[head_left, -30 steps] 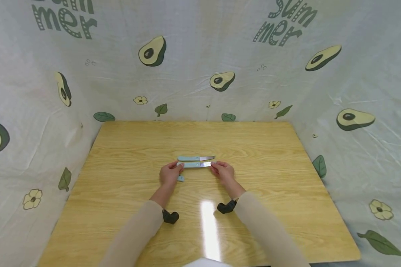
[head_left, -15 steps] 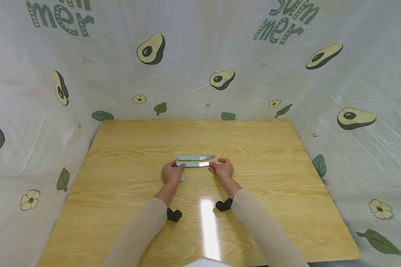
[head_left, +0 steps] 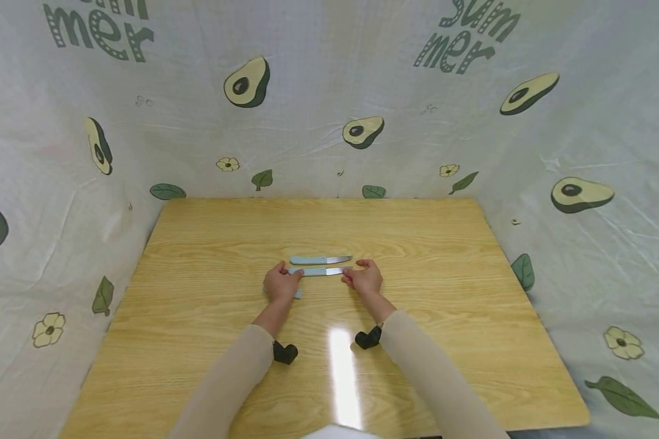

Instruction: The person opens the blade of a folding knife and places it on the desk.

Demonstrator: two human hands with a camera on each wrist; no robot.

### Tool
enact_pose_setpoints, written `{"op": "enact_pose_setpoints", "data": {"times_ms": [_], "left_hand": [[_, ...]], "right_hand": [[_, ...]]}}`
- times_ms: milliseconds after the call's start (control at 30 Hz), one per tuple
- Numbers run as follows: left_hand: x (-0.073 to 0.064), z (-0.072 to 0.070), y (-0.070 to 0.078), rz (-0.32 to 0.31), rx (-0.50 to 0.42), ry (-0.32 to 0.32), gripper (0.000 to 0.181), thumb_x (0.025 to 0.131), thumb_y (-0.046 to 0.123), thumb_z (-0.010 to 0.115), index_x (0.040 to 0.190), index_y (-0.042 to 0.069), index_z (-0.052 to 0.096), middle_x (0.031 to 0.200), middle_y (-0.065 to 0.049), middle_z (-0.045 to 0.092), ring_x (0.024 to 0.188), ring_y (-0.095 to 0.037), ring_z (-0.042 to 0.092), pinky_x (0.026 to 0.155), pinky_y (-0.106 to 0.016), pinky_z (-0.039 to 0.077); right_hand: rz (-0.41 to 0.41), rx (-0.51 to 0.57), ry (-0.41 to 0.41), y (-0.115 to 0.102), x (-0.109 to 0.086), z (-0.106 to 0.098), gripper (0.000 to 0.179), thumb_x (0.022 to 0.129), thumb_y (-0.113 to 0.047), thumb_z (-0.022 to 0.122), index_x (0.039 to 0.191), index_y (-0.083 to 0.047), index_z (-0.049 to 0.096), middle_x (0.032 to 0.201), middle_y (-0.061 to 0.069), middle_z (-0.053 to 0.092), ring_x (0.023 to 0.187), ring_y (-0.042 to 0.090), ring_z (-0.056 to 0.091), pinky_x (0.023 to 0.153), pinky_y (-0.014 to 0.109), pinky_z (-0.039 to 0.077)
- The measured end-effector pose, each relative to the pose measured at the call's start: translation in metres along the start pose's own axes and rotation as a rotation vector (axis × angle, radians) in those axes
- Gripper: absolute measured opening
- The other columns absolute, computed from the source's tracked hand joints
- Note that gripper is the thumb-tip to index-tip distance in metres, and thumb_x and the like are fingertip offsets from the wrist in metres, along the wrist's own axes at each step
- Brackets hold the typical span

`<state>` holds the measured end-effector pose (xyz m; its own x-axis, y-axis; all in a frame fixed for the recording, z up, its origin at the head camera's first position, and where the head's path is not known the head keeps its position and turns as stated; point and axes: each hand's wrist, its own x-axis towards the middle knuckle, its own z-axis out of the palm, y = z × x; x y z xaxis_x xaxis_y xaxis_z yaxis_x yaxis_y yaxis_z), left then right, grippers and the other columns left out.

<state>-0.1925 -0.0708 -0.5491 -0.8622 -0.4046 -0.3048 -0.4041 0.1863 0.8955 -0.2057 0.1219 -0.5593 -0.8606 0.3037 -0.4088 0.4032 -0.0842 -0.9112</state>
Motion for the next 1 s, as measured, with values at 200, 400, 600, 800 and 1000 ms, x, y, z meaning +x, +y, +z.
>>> {"op": "enact_pose_setpoints", "data": {"times_ms": [200,400,600,800,1000], "left_hand": [[0.002,-0.01,0.0,-0.001,-0.019,0.019,0.06,0.081,0.016,0.078,0.135,0.001,0.055,0.105,-0.012,0.055,0.09,-0.02,0.055,0.075,-0.024,0.053],[0.0,-0.03,0.002,0.001,-0.027,0.016,0.063,0.081,0.019,0.078,0.136,0.002,0.053,0.112,-0.015,0.056,0.099,-0.024,0.053,0.08,-0.028,0.053],[-0.001,-0.054,-0.006,-0.024,-0.005,0.036,0.063,0.081,0.027,0.078,0.135,0.004,0.055,0.127,-0.019,0.055,0.119,-0.033,0.05,0.099,-0.044,0.048],[-0.006,-0.066,-0.02,0.005,-0.017,0.022,0.061,0.087,0.026,0.073,0.138,0.002,0.05,0.14,-0.018,0.047,0.128,-0.036,0.043,0.108,-0.046,0.043],[-0.014,-0.065,-0.031,0.075,0.048,0.038,0.059,0.091,0.029,0.068,0.138,-0.001,0.048,0.143,-0.02,0.044,0.136,-0.04,0.033,0.115,-0.048,0.034]], "right_hand": [[-0.058,-0.025,-0.018,0.007,-0.001,-0.001,0.045,0.079,0.005,0.074,0.119,0.0,0.054,0.068,0.006,0.063,0.05,0.01,0.065,0.053,0.021,0.058],[-0.16,-0.131,-0.067,0.015,-0.01,0.0,0.026,0.09,-0.012,0.068,0.113,-0.003,0.06,0.068,0.003,0.066,0.05,0.008,0.063,0.052,0.021,0.057],[-0.194,-0.219,-0.167,0.01,-0.03,0.013,0.018,0.096,-0.017,0.059,0.104,-0.001,0.064,0.079,0.013,0.069,0.06,0.013,0.066,0.058,0.025,0.059],[-0.277,-0.466,-0.317,0.011,-0.059,0.03,0.024,0.096,-0.018,0.058,0.109,-0.001,0.068,0.099,0.015,0.071,0.086,0.022,0.069,0.076,0.03,0.058],[-0.438,-0.604,-0.415,0.016,-0.074,0.036,0.036,0.098,-0.021,0.056,0.129,-0.002,0.061,0.124,0.015,0.066,0.113,0.03,0.064,0.096,0.043,0.054]]}}
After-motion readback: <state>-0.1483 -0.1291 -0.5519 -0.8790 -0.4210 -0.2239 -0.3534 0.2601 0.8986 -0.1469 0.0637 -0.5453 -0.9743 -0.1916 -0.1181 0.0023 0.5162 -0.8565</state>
